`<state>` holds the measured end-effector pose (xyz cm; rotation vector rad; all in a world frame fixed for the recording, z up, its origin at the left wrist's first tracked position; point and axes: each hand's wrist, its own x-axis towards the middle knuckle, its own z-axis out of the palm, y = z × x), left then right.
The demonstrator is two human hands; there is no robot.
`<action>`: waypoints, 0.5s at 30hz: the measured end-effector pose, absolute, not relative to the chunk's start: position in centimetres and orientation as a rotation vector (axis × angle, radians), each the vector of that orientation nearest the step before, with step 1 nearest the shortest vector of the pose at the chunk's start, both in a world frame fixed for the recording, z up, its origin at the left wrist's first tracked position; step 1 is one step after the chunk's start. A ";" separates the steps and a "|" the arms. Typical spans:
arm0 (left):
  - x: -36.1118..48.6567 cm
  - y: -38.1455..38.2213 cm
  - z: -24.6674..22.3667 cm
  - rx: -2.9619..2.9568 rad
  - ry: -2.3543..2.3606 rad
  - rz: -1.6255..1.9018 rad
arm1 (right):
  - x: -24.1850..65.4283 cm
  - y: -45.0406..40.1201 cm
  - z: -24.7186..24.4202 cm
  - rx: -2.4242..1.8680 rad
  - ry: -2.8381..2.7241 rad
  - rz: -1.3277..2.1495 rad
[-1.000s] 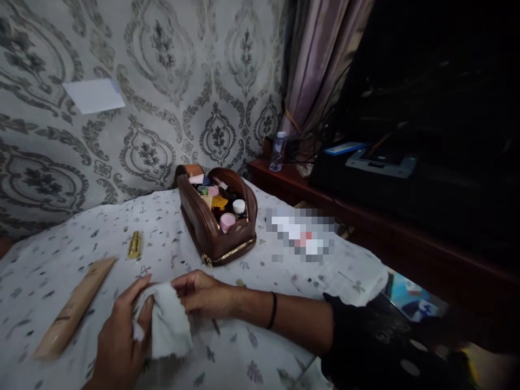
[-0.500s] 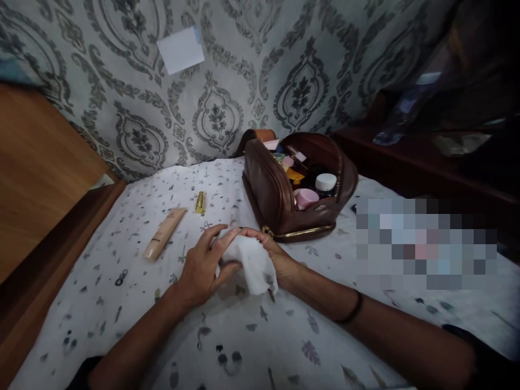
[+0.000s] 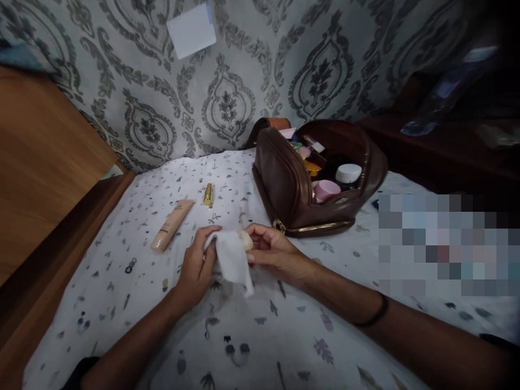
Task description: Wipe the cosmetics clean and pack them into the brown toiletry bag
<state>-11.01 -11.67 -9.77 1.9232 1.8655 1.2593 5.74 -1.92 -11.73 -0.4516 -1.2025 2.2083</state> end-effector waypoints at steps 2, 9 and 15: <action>-11.2 -11.6 -9.9 1.826 1.915 1.330 | 5.7 -1.7 -11.9 -0.473 -1.237 2.162; -10.8 -12.0 -10.7 2.150 1.707 1.060 | 6.0 -2.1 -12.0 -0.622 -1.626 1.865; -9.8 -12.3 -10.4 1.929 1.694 0.932 | 6.6 -3.4 -12.1 -0.500 -2.177 1.075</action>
